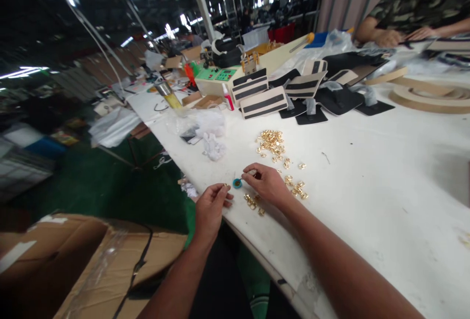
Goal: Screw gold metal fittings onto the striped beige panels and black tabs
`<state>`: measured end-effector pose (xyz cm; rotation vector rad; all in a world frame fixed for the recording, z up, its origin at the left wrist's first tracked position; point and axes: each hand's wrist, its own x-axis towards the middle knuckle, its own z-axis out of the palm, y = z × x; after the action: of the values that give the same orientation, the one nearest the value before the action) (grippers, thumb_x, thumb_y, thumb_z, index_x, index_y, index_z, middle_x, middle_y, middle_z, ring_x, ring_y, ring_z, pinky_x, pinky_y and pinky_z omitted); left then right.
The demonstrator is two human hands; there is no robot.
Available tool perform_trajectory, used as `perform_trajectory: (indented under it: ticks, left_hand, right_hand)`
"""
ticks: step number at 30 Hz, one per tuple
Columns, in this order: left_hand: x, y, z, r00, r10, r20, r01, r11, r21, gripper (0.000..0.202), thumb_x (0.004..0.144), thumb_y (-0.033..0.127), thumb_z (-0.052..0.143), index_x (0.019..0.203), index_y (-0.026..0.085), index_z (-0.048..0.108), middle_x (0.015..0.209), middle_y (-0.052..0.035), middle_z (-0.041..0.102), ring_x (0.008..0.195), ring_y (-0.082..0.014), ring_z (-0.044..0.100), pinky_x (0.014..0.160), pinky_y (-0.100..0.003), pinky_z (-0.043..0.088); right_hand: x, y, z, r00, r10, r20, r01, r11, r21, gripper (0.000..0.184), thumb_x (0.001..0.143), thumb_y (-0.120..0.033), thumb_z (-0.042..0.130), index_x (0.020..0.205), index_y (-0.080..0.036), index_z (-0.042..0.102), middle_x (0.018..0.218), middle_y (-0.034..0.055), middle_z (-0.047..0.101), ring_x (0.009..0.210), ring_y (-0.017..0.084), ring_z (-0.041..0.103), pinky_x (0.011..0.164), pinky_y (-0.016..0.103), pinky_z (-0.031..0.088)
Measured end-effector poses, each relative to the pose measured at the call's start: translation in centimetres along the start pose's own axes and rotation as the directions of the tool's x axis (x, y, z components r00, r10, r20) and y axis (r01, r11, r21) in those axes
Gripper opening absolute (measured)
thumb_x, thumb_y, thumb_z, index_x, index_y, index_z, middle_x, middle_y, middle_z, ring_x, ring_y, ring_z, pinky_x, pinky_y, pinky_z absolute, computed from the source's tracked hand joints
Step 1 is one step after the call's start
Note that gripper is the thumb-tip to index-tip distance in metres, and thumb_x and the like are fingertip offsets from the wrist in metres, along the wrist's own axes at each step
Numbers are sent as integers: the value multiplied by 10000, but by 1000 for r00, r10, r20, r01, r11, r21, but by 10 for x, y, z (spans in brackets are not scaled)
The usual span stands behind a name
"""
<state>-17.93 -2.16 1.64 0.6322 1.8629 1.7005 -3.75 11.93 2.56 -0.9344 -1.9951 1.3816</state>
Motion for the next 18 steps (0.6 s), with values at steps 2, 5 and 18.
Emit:
perform_trajectory:
  ticks: [2,5,18]
  left_hand:
    - [-1,-3,2,1000,-3,2,3,1000,-21,386,783,484,821,951,148,732,755,-45,767,631,-150,708,605,-239,570]
    - [0,-5,3,1000,-15,20,15,1000,-13,354,785,462,828,938,153,743,765,-43,774,657,-165,737,629,-250,595]
    - [1,-13,8,999,38,36,-43,988,145,242,859,400,745,972,187,765,767,-10,754,674,-166,728,652,-257,569]
  right_hand:
    - [-2,1,3,1000,-2,10,2,999,-39,316,900,-501,680,1013,-223,778,657,-20,657,547,144,531,554,282,393]
    - [-3,1,5,1000,-15,25,16,997,-69,309,906,-501,675,1006,-228,782,647,-19,663,541,150,540,548,284,391]
    - [-2,0,4,998,57,-40,-52,989,138,371,898,-566,690,976,-207,742,692,1,688,587,166,589,566,285,431]
